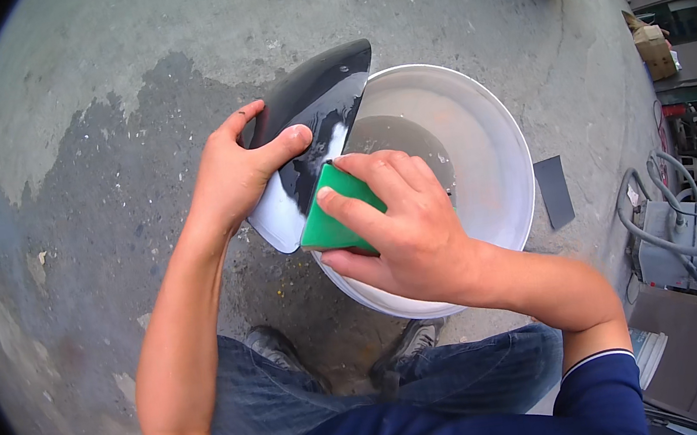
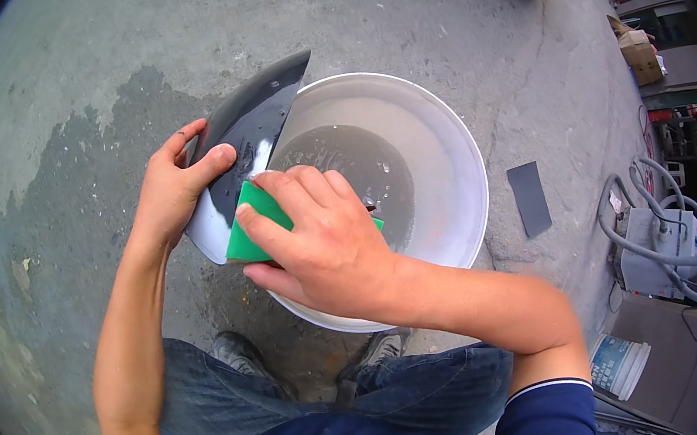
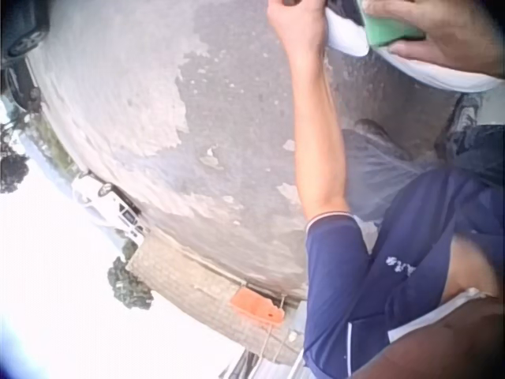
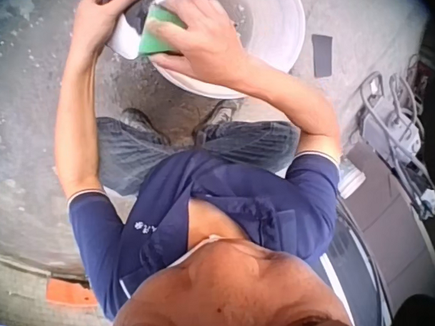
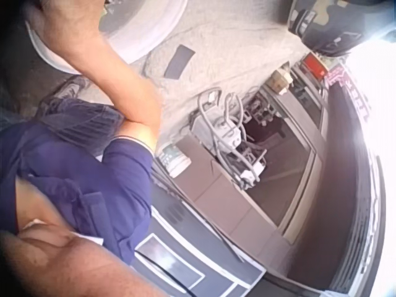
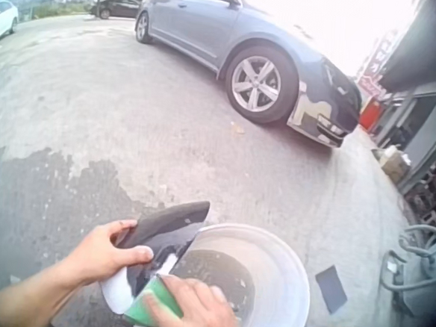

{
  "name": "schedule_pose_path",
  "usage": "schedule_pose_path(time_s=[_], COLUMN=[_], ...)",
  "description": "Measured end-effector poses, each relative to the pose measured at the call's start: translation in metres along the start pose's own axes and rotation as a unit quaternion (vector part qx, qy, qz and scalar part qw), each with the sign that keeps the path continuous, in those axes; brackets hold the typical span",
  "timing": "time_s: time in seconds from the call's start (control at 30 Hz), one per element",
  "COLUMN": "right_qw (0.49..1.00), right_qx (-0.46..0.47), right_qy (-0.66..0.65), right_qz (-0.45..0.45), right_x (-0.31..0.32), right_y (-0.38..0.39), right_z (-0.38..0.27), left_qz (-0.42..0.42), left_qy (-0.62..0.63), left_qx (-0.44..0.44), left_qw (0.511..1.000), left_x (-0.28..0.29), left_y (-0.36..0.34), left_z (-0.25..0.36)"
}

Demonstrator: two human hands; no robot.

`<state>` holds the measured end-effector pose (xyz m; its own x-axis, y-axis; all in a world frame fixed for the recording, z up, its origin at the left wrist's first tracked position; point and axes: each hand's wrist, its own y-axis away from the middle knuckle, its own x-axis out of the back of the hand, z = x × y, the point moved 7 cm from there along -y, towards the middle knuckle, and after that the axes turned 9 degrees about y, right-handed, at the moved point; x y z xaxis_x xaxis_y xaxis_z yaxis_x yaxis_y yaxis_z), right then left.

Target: The person sands a black car side mirror cover using a green sanding block. They repeatedly dip the sanding block into a white bucket of water and rub it over the surface of the mirror cover, focusing on the edges and curved areas.

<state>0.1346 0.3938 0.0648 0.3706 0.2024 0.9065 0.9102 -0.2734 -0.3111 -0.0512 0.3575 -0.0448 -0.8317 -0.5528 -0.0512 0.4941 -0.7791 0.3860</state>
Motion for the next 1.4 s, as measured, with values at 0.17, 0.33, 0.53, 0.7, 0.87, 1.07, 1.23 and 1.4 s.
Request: schedule_pose_path(time_s=[0.17, 0.33, 0.53, 0.7, 0.87, 1.07, 1.23, 1.4], right_qw=[0.988, 0.999, 1.0, 0.995, 0.996, 1.0, 0.998, 0.988], right_qx=[-0.065, -0.002, 0.005, -0.038, -0.041, -0.006, -0.021, -0.043], right_qy=[0.112, 0.028, -0.015, 0.059, 0.062, 0.014, 0.043, 0.127], right_qz=[0.083, 0.026, 0.003, 0.068, 0.044, 0.009, 0.05, 0.081], right_x=[0.008, 0.008, -0.001, 0.003, 0.007, 0.001, 0.001, 0.013], right_y=[-0.023, -0.021, -0.009, -0.022, -0.027, -0.011, -0.019, -0.036], right_z=[0.061, 0.029, 0.01, 0.044, 0.052, 0.008, 0.025, 0.063], left_qz=[0.031, 0.026, 0.006, 0.011, 0.025, 0.01, 0.008, 0.023], left_qy=[0.006, 0.003, 0.008, 0.015, 0.002, 0.004, -0.011, -0.012], left_qx=[-0.024, -0.031, -0.009, 0.001, -0.012, -0.004, -0.002, -0.022], left_qw=[0.999, 0.999, 1.0, 1.0, 1.0, 1.0, 1.0, 0.999], left_x=[0.0, 0.002, 0.0, 0.002, 0.003, 0.001, 0.005, 0.003], left_y=[0.003, -0.003, 0.0, 0.001, -0.002, 0.0, -0.002, -0.001], left_z=[0.003, 0.003, 0.001, 0.001, 0.008, 0.004, 0.0, 0.006])
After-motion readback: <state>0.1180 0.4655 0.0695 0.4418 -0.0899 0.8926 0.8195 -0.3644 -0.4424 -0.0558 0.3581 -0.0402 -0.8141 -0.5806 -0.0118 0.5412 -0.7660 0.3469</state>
